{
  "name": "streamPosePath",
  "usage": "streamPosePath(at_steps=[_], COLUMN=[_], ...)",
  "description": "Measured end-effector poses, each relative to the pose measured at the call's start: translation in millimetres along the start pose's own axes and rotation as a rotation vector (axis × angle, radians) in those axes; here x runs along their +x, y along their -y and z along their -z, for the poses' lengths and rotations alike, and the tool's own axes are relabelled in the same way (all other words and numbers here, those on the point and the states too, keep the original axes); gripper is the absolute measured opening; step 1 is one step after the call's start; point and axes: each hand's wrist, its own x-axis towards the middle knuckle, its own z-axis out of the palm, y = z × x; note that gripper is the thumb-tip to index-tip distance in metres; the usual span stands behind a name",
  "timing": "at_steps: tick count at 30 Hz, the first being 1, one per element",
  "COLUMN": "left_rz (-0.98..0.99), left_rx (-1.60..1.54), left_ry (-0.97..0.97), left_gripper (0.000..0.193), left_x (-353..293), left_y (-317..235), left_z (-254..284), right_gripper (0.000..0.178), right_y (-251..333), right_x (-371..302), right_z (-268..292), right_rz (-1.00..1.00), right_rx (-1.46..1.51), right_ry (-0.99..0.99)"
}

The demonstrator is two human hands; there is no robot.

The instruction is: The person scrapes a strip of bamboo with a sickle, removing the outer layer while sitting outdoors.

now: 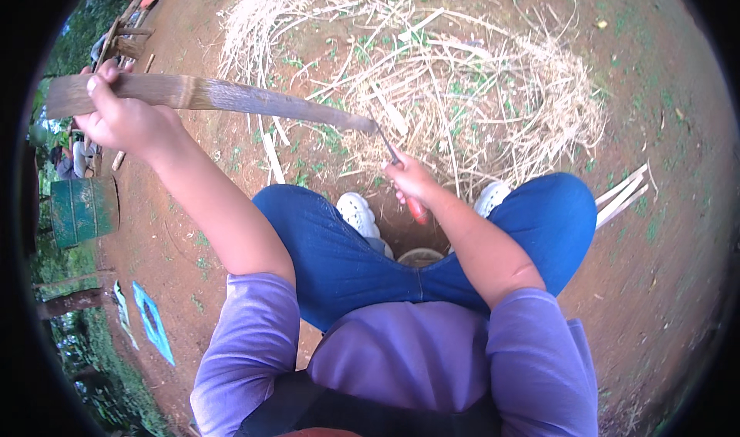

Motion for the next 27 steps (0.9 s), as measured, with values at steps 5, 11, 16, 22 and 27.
streamPosePath(at_steps=[5,11,16,22,27], left_rz=[0.005,0.112,0.232,0.364,0.304], left_rx=[-0.038,-0.151,-0.404,-0.448,-0.516], left_ry=[0.011,0.122,0.123,0.135,0.060], left_gripper=[0.014,0.019,0.038,0.051,0.035], left_x=[1,-7,-12,-5,0], left_y=[-11,-32,-41,-56,-66], left_z=[-5,-15,-14,-8,1], right_gripper=[0.064,0.054,0.041,0.043,0.044], right_y=[8,38,58,75,96], right_x=[-8,-30,-56,-91,-119], right_z=[-9,-23,-32,-33,-31], right_rz=[0.029,0.053,0.168,0.211,0.326], right_rx=[-0.025,-0.008,0.074,0.136,0.224], right_ry=[0.025,0.016,0.078,0.097,0.125])
